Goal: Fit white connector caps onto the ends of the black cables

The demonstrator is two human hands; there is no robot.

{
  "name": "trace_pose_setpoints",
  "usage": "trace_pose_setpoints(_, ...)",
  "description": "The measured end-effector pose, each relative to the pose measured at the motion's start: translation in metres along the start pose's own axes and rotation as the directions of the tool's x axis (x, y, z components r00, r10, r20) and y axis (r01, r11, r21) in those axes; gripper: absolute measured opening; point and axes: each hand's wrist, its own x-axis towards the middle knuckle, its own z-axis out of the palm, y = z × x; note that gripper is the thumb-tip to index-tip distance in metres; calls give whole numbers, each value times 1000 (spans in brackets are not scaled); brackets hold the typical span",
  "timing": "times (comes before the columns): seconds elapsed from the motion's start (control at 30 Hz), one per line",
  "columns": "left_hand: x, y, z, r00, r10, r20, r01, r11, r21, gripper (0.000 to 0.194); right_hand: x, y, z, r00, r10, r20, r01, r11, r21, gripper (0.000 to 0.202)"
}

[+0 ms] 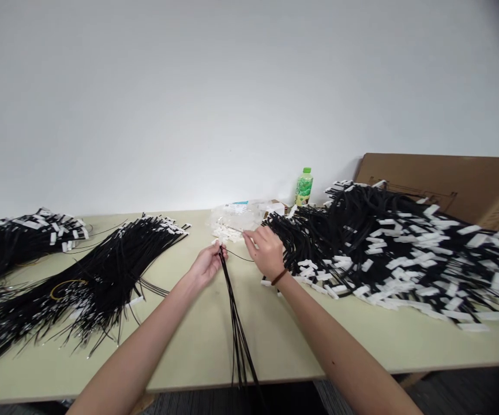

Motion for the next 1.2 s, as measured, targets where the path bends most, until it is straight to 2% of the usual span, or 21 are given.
trace_pose_setpoints(0.1,0,1,1,1000,15,4,-15,1000,-17,17,-4,-5,3,986,-134,99,139,989,-48,25)
trace_pose_setpoints(0.2,0,1,1,1000,25,3,-25,999,-32,17,-5,-5,4,977,-185,108,193,978,-77,24)
trace_pose_setpoints(0.43,-2,1,3,999,49,-3,-49,998,-42,18,-3,-5,2,969,-236,66,243,963,-117,22)
trace_pose_setpoints(0.77,-2,0,3,997,71,-14,-72,997,-14,17,-3,-6,1,953,-288,92,300,939,-166,22)
trace_pose_setpoints(1.2,-4,2,5,995,96,-10,-96,995,17,20,-4,-6,1,953,-285,106,300,938,-174,23)
